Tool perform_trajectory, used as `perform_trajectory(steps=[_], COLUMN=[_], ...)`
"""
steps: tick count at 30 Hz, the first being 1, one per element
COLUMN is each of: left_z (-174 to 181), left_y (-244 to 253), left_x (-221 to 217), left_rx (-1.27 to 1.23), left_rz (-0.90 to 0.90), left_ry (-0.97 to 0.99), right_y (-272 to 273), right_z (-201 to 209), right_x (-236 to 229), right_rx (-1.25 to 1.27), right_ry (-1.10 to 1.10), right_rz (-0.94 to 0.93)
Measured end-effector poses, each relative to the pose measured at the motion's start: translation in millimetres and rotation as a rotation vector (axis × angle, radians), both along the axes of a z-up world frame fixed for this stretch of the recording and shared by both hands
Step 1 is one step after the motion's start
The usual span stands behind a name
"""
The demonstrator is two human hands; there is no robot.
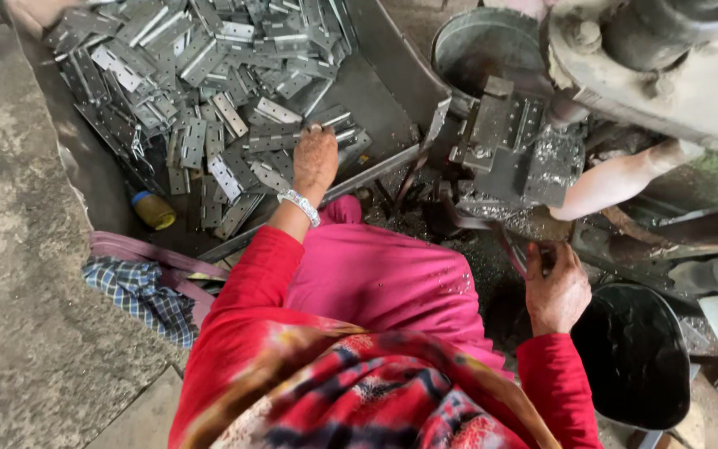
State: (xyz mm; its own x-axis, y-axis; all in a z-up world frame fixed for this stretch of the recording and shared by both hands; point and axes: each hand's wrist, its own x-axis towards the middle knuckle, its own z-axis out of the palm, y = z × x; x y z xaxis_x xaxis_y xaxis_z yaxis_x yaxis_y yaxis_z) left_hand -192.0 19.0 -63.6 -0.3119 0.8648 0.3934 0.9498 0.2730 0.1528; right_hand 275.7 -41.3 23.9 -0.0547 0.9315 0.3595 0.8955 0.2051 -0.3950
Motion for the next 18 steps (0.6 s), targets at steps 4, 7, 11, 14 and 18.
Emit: perform_trajectory(steps=[4, 7, 11, 14, 18], left_z=[-0.2, 2.4, 9.4, 19.2, 38.1], left_y=[-6.9, -8.2, -12.1, -12.6, -9.0], left_x=[-9.1, -9.5, -1.8, -0.5, -4.3], left_rx=[-0.081, -0.024, 0.165, -0.020, 0.268], left_rz=[-0.058, -0.015, 0.059, 0.161, 0.174], left_ry=[0.084, 0.063, 0.143, 0.009, -0.257], right_y=[3.1, 0.7, 1.1, -4.1, -3.6], right_z=[-2.9, -7.1, -11.4, -14.9, -16.8], right_x=[1.4, 5.6, 6.7, 7.4, 6.5], right_rx=[-0.008, -0.016, -0.064, -0.069, -0.073], right_ry=[0.058, 0.085, 0.127, 0.117, 0.130], right_rz=[0.024, 0.027, 0.027, 0.012, -0.028])
